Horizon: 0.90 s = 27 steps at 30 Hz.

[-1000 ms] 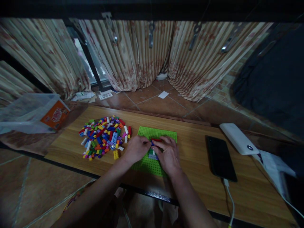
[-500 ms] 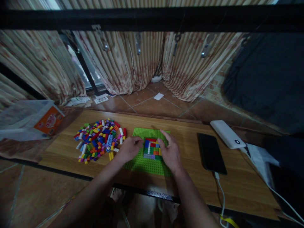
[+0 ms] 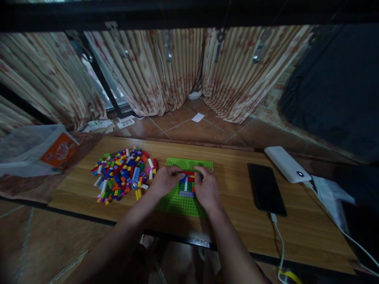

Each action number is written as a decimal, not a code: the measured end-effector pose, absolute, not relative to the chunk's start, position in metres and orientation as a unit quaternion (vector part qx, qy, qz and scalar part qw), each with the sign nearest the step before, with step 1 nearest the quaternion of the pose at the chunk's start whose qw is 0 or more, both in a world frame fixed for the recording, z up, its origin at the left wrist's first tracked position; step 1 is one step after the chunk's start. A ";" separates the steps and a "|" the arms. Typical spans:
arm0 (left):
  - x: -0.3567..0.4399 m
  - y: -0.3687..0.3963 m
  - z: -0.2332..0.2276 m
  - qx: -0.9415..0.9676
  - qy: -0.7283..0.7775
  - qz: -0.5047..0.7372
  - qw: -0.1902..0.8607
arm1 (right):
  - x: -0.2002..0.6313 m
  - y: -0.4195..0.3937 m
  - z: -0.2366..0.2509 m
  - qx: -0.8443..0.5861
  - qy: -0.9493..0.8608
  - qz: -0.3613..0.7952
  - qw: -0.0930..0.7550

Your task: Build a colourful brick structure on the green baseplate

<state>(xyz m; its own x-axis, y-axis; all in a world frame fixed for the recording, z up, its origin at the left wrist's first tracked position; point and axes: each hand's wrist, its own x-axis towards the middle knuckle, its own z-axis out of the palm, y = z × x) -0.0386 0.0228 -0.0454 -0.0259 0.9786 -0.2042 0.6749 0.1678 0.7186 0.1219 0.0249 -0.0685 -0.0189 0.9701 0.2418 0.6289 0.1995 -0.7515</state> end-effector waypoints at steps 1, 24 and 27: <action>-0.038 0.024 -0.046 0.605 0.684 0.222 0.343 | 0.121 0.025 -0.070 -0.591 -0.680 0.225 0.370; -0.047 0.022 -0.057 0.623 0.610 0.271 0.407 | 0.119 0.022 -0.068 -0.585 -0.710 0.235 0.314; -0.046 0.021 -0.055 0.625 0.623 0.275 0.381 | 0.119 0.022 -0.069 -0.587 -0.711 0.232 0.310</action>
<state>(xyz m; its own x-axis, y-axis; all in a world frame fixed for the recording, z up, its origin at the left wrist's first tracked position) -0.0461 0.0209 -0.0553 0.0726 0.9887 -0.1312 0.5697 0.0668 0.8191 0.1193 0.0221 -0.0687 -0.1181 0.9785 0.1691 0.6907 0.2032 -0.6940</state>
